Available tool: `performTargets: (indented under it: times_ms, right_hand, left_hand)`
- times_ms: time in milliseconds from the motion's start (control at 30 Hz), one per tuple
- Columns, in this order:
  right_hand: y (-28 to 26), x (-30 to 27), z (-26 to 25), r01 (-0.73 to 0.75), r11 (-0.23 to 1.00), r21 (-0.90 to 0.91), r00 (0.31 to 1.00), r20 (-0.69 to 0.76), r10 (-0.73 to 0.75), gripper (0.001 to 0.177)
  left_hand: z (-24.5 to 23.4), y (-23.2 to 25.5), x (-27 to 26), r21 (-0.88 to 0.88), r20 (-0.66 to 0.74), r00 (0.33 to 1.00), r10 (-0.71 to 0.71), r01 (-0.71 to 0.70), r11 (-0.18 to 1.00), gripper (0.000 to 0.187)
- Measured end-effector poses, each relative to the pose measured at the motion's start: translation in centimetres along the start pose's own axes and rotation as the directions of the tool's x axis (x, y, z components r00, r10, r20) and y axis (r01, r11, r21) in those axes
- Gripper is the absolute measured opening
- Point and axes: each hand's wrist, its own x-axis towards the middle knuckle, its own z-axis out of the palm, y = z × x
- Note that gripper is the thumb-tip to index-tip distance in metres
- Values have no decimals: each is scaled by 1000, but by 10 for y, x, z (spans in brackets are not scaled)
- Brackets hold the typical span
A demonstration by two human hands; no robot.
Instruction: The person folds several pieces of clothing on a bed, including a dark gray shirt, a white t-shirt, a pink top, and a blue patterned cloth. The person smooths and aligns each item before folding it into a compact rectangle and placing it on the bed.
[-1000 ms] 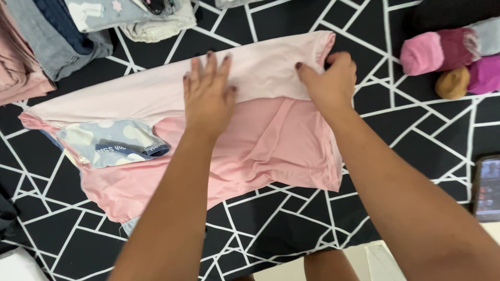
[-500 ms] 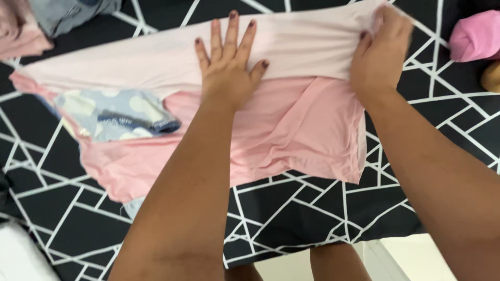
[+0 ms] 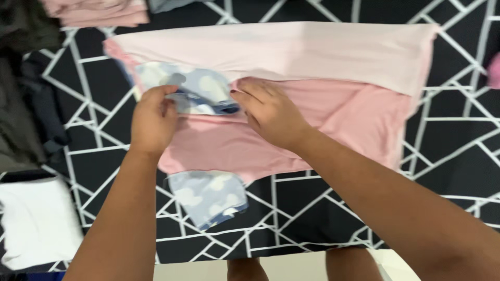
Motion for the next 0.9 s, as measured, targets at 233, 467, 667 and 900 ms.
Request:
performTargets:
  times_ms: [233,467,667,900]
  right_hand:
    - [-9,35,35,67,992,-106,989,135,-52,44]
    - [1,47,33,-11,999,-38,978,206,18,20]
    - [22,104,36,-481,657,581,859,162,486,24]
    - [35,117,73,-612,653,445,764,119,635,39]
  left_hand:
    - [16,-32,5,101,-12,998,-63,64,993,48]
    - [-12,-57,12,-110,90,992,-88,98,989,35]
    - [-25,-57,62,-703,80,994,-73,109,703,41]
    - [3,-59,75,-310,-135,990,43,-83,947,43]
